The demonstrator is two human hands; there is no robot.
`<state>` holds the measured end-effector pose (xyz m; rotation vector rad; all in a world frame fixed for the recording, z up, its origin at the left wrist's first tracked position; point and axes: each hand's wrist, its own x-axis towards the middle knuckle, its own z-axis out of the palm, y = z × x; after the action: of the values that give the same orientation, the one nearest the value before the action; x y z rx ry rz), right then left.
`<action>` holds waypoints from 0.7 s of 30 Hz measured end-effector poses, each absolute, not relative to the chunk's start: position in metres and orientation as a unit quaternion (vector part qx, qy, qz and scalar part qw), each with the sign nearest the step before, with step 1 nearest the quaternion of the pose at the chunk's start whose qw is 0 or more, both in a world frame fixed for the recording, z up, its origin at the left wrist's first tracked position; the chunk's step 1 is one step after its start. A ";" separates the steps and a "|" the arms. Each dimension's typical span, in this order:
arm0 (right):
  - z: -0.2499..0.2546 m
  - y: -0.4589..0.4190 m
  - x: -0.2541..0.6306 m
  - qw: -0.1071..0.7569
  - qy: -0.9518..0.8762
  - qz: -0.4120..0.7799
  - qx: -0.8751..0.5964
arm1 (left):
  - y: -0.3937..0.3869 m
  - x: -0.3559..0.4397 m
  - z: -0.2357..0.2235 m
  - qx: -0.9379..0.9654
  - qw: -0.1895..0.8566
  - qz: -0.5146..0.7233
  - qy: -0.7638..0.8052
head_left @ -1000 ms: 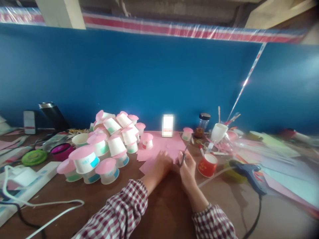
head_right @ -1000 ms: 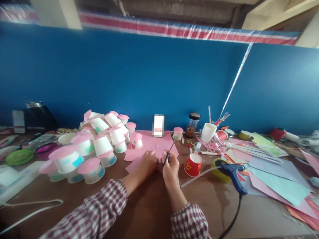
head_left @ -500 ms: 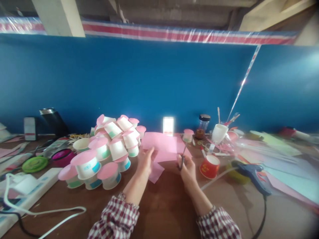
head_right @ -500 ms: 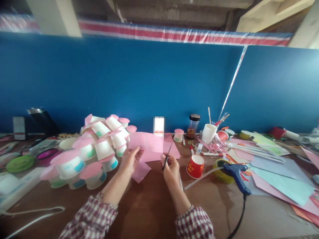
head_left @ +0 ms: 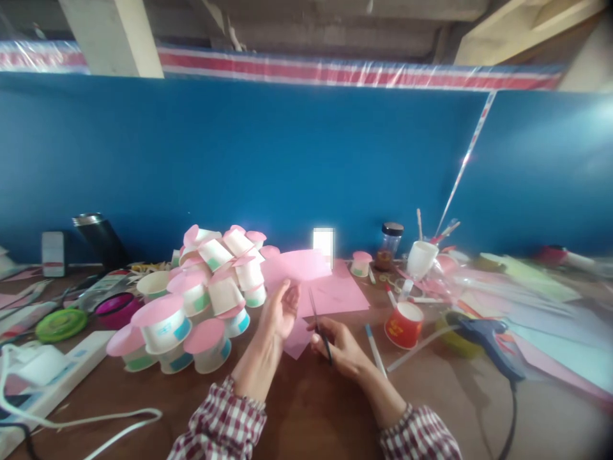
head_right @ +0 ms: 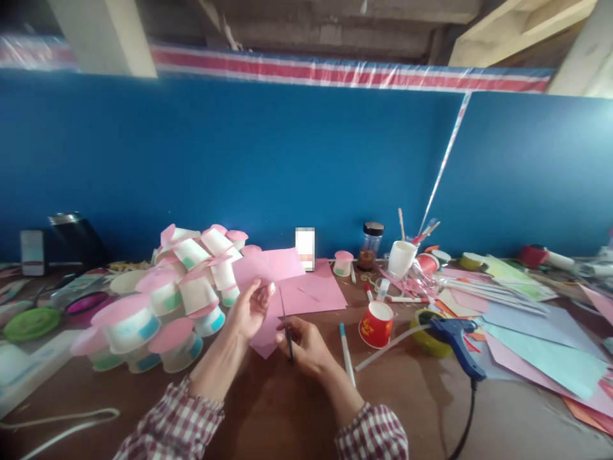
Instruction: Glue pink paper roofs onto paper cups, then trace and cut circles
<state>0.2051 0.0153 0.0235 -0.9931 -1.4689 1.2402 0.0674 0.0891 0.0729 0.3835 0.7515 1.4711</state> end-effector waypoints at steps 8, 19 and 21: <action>0.036 0.017 0.211 0.519 -0.587 0.460 -0.418 | 0.073 0.084 0.045 0.220 0.679 0.597 0.367; 0.031 0.018 0.213 0.501 -0.598 0.430 -0.455 | 0.079 0.078 0.034 0.261 0.647 0.570 0.434; 0.030 0.018 0.214 0.498 -0.604 0.420 -0.459 | 0.080 0.076 0.034 0.278 0.634 0.571 0.442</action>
<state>0.2138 0.0183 0.0300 -1.1099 -1.4618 1.0161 0.0764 0.0797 0.0340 0.6346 1.0098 1.3064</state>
